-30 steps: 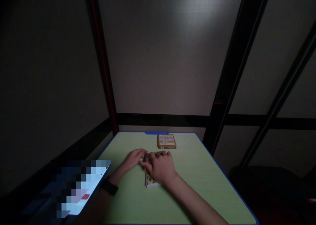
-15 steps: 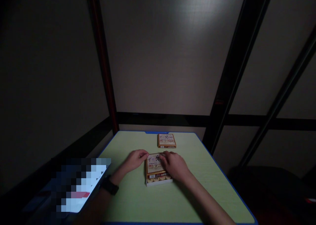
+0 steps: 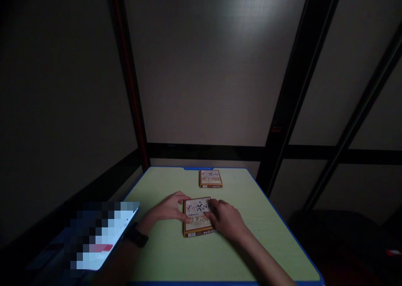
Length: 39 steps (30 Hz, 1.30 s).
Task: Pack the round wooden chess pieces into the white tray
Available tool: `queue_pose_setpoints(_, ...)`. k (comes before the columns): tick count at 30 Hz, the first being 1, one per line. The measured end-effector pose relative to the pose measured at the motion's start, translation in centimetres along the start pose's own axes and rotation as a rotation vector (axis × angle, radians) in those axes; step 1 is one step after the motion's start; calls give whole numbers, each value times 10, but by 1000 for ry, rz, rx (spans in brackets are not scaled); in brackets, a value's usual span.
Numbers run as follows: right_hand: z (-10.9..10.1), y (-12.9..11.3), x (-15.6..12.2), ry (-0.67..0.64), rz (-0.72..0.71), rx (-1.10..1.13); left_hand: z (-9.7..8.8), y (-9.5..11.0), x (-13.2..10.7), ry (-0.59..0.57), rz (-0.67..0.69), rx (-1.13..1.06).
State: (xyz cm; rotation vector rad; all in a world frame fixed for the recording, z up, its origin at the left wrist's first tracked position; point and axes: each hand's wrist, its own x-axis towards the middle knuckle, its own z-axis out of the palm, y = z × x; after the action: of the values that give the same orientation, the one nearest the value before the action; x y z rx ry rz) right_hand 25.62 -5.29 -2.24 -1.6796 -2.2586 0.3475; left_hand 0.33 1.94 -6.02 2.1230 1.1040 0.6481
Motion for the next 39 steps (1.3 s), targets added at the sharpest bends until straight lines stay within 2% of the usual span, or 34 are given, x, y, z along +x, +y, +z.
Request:
queue_pose_setpoints(4,7,-2,0,25,31,54,0,3,0,-20,5,41)
queue_pose_setpoints(8,5,-2,5,-4,20,288,0,5,-1,-19,17,65)
queue_pose_setpoints(11,5,3,10,-43,28,530,-1,5,-2,-25,15,60)
queue_pose_setpoints(15,15,10,14,-90,84,972,-1,5,-3,-8,-5,27)
queue_pose_setpoints(18,22,11,13,-38,164,1226,3,1,-1,62,-86,-22)
queue_pose_setpoints(20,24,10,14,48,204,1314,7,-1,2,145,-165,-132)
queue_pose_setpoints(23,23,8,15,186,234,1410,14,-1,7,197,-239,-483)
queue_pose_setpoints(26,19,6,17,254,227,1487,17,9,7,69,-245,-845)
queue_pose_setpoints(28,18,6,18,283,218,1505,16,17,5,-5,-227,-997)
queue_pose_setpoints(31,18,6,18,298,236,1545,15,25,3,15,-252,-1095)
queue_pose_setpoints(36,20,10,19,198,286,1616,18,32,5,102,-356,-1138)
queue_pose_setpoints(39,17,17,25,203,281,1616,21,39,11,180,-382,-1122)
